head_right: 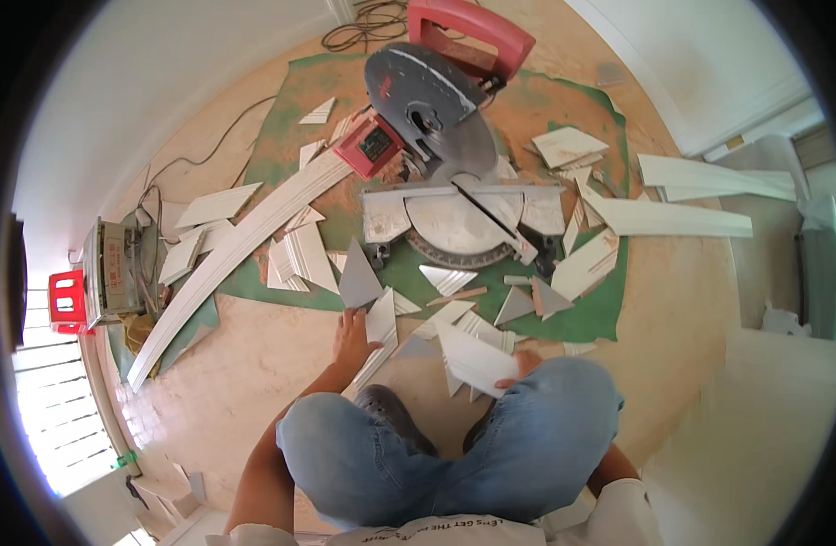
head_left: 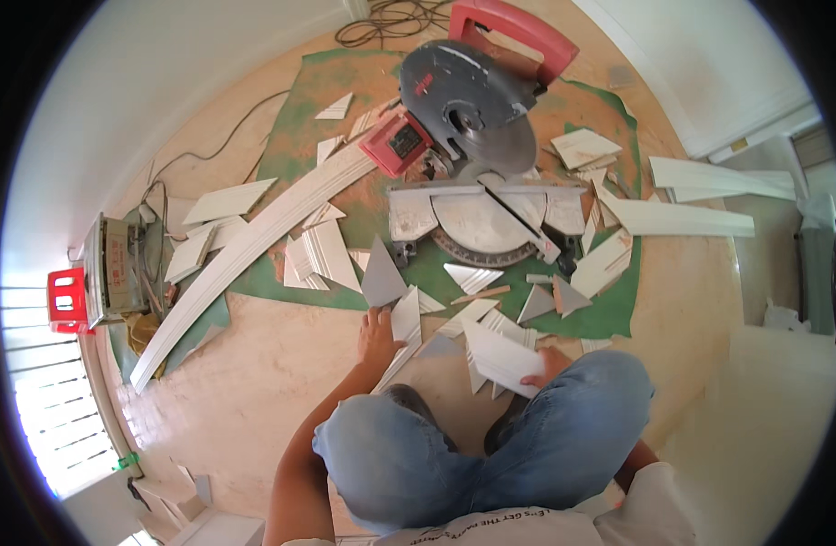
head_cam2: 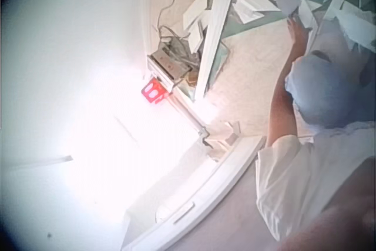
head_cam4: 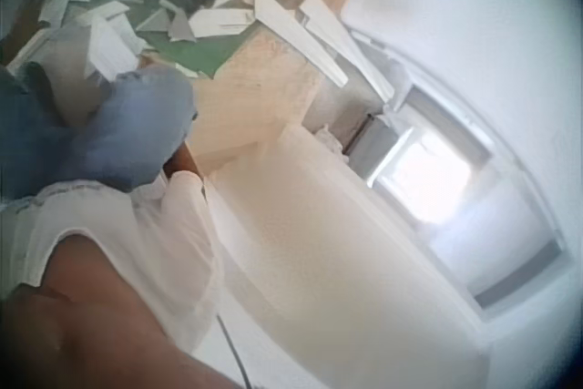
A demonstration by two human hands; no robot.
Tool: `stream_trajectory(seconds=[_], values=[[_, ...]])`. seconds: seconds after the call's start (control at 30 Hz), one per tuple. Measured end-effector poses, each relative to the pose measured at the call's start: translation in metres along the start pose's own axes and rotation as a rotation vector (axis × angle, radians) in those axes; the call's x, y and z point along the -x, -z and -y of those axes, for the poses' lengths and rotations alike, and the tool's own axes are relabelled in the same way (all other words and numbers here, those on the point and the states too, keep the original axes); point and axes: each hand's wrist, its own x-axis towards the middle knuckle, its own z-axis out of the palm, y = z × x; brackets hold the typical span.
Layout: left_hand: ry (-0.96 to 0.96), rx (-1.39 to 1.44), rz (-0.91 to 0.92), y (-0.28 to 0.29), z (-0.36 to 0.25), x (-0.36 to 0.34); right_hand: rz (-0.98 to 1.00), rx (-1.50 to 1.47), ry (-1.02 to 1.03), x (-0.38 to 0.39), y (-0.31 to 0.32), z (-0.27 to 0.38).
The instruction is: Measure, mark, and dry-fit crown molding or trim pieces on a staircase and wall.
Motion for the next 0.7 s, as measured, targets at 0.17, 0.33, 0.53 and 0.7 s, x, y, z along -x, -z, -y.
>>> stream_trajectory(seconds=[0.17,0.33,0.53,0.7], values=[[0.222,0.241,0.186,0.006,-0.005,-0.008,-0.24,-0.193,0.231,-0.009,-0.018,0.006],[0.047,0.267,0.101,0.057,0.022,-0.008,-0.114,-0.247,0.201,-0.017,0.026,0.047],[0.066,1.0,0.365,0.137,-0.031,-0.02,-0.239,-0.363,0.242,-0.016,0.062,0.074],[-0.161,1.113,0.279,0.133,-0.052,0.002,-0.2,-0.334,0.221,0.009,0.08,0.108]])
